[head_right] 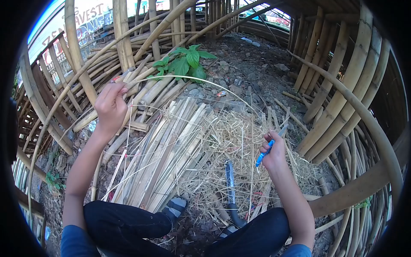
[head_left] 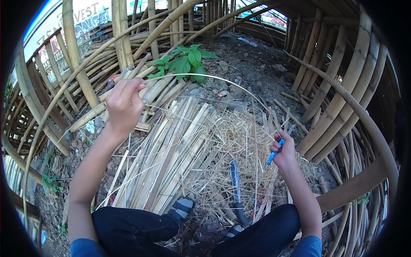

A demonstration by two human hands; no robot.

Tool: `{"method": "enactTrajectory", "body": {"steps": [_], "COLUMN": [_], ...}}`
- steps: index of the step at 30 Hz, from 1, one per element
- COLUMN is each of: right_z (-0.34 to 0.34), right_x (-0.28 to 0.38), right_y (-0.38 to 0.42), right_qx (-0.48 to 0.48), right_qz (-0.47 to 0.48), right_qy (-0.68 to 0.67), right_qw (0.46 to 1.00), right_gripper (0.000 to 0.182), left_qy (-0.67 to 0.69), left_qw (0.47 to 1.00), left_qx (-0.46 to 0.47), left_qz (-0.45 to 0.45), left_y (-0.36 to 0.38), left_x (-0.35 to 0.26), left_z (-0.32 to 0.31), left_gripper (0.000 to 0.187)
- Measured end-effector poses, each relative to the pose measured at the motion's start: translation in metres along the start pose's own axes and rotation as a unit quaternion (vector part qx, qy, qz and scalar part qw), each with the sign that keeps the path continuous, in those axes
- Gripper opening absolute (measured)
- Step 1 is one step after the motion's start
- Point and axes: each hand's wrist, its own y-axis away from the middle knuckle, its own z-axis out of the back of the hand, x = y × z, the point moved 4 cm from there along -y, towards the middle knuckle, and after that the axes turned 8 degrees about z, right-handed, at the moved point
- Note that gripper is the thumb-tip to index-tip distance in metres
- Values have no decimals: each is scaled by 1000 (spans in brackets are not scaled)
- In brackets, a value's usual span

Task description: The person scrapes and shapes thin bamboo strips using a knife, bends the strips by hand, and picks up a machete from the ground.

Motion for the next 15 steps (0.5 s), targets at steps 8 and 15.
{"method": "enactTrajectory", "body": {"steps": [8, 15], "right_z": [-23, -43], "right_x": [10, 9], "right_y": [33, 49], "right_qx": [52, 204], "right_qz": [54, 141], "right_qy": [102, 190], "right_qw": [992, 950], "right_gripper": [41, 83], "left_qy": [-26, -48], "left_qw": [998, 996], "left_qx": [-12, -24], "left_qz": [49, 77], "left_y": [-7, -20], "left_x": [10, 20], "left_z": [-3, -3], "left_gripper": [17, 12]}}
